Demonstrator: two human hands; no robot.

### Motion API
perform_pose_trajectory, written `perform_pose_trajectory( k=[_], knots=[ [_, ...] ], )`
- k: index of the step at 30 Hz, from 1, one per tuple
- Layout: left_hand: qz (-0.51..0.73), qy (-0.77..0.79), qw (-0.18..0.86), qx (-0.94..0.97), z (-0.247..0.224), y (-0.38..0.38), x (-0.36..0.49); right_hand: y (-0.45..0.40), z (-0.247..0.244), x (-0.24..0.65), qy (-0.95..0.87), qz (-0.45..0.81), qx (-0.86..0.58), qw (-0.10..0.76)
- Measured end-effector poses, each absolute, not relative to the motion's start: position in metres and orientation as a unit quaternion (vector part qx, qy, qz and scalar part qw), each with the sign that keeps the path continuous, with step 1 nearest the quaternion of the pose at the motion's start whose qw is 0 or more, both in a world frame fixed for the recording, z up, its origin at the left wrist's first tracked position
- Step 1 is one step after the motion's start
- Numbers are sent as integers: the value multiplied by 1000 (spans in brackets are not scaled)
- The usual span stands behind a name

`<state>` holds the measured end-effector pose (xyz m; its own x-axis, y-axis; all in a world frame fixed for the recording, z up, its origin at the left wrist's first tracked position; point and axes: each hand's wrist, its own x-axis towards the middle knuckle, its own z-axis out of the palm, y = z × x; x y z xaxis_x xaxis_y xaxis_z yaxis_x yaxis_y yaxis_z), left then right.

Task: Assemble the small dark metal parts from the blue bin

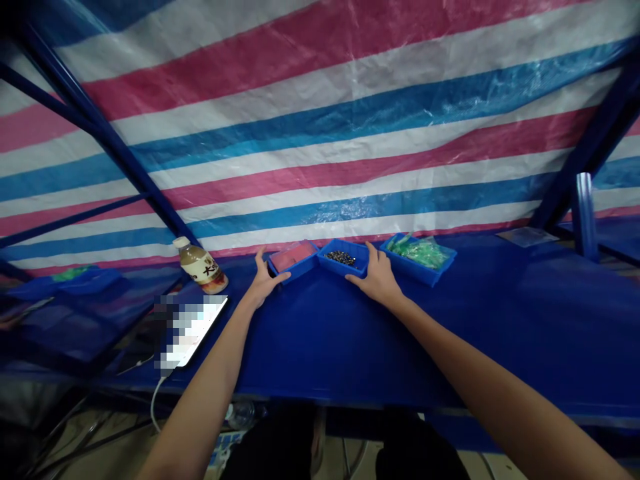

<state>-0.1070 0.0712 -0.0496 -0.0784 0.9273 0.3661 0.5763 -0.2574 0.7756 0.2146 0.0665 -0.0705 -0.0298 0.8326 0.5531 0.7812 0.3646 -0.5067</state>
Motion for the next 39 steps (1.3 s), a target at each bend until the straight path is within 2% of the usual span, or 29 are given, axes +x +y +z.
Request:
perform_pose_trajectory(
  k=[2,7,11,15,20,29,39],
  knots=[
    [448,563,187,669,-52,69,-104,66,-73,210,-711,13,-578,400],
    [442,628,90,634,-56,54,-93,55,-70,203,-708,-24,-591,385],
    [426,615,-39,662,-50,24,-86,36,-63,199,-703,-97,-582,397],
    [335,555,-171,742,-41,-2,-75,21,-55,197,-723,-171,-544,391],
    [246,509,-271,779,-34,-12,-63,9,-45,196,-773,-224,-499,321],
    [252,527,-308,751,-39,-14,-65,0,-38,193,-798,-287,-464,258],
    [325,588,-288,683,-39,-12,-74,-4,-34,190,-797,-298,-458,257]
  ],
)
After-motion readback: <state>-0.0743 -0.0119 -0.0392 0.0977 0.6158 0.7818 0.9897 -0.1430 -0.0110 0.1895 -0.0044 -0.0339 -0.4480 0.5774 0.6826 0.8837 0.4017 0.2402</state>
